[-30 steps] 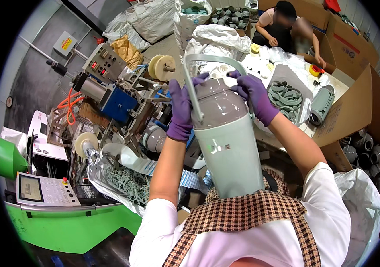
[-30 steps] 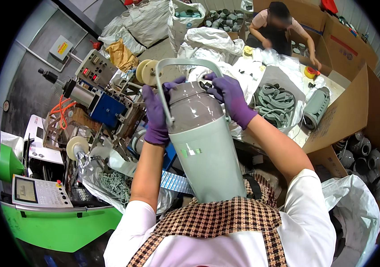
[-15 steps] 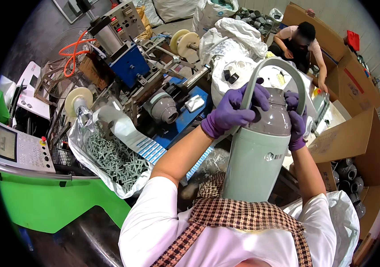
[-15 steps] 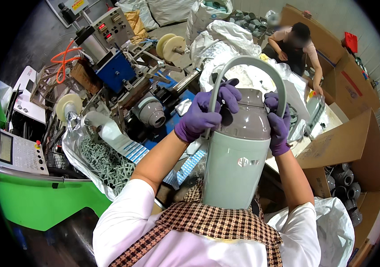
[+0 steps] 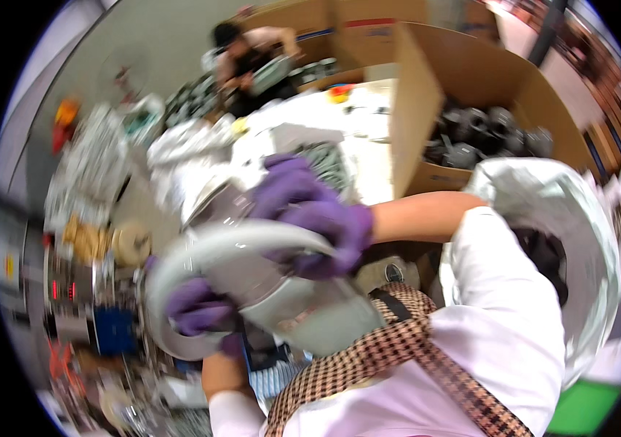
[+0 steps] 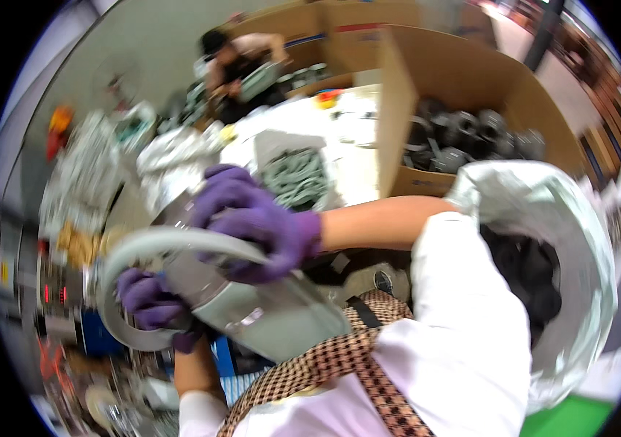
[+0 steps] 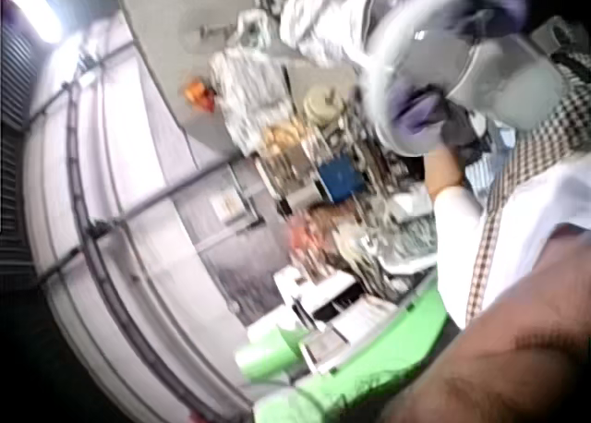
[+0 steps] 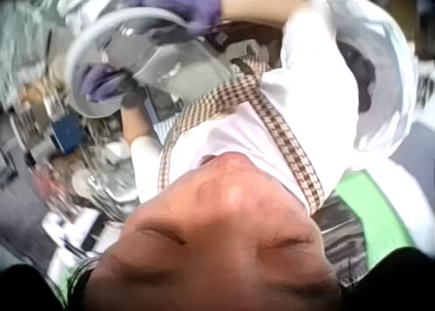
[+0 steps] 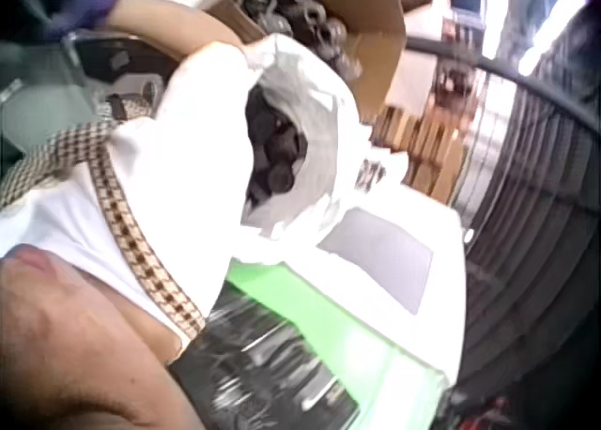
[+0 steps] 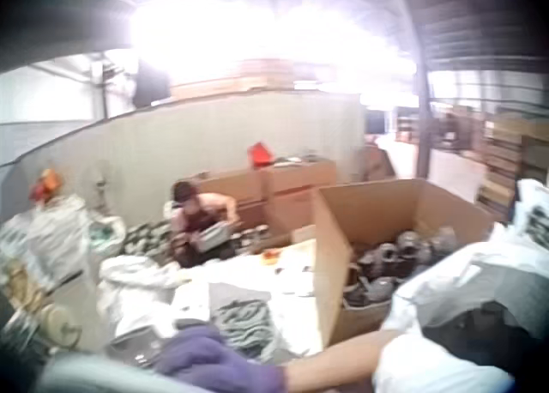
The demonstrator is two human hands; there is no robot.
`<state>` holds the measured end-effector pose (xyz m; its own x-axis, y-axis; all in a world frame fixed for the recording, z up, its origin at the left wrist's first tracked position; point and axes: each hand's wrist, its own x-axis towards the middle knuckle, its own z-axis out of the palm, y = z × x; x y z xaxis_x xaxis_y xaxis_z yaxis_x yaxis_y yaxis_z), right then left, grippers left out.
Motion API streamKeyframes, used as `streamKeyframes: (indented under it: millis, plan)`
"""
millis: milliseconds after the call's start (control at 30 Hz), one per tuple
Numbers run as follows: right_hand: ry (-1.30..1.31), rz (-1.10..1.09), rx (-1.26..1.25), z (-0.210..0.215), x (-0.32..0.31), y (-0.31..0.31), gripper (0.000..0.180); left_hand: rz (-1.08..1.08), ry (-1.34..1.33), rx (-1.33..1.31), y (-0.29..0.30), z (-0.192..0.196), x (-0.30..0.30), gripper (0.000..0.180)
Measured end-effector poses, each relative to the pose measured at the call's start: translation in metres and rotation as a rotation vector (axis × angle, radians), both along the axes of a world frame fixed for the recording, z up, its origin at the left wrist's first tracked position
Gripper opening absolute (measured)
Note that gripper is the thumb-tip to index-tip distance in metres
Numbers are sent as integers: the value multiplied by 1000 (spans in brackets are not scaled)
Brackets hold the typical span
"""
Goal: The person assembles light green electric kettles by hand in a factory setting. They pick up kettle bodies and lids from nearby bags and boxes, fit the lids onto the bodies, and place the assembled units into a large white sack. The process is repeated continuously throughout the clip.
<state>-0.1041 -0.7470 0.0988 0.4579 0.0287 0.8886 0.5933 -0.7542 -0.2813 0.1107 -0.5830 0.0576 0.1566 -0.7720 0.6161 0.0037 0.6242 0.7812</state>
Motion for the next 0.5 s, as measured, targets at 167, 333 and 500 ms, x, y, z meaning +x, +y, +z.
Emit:
streamKeyframes:
  millis: [167,333,500]
  plan:
    - [-151,-124,91,-40,-56,-31,47,-274,142,191,-99,-9,-14,56]
    - [161,-431,466,-123,-163,9,39,-56,-427,726,-182,-23,22,39]
    - [473,-1360,861,-213,-417,7,21,-108,-1039,656,-233,3,-29,31]
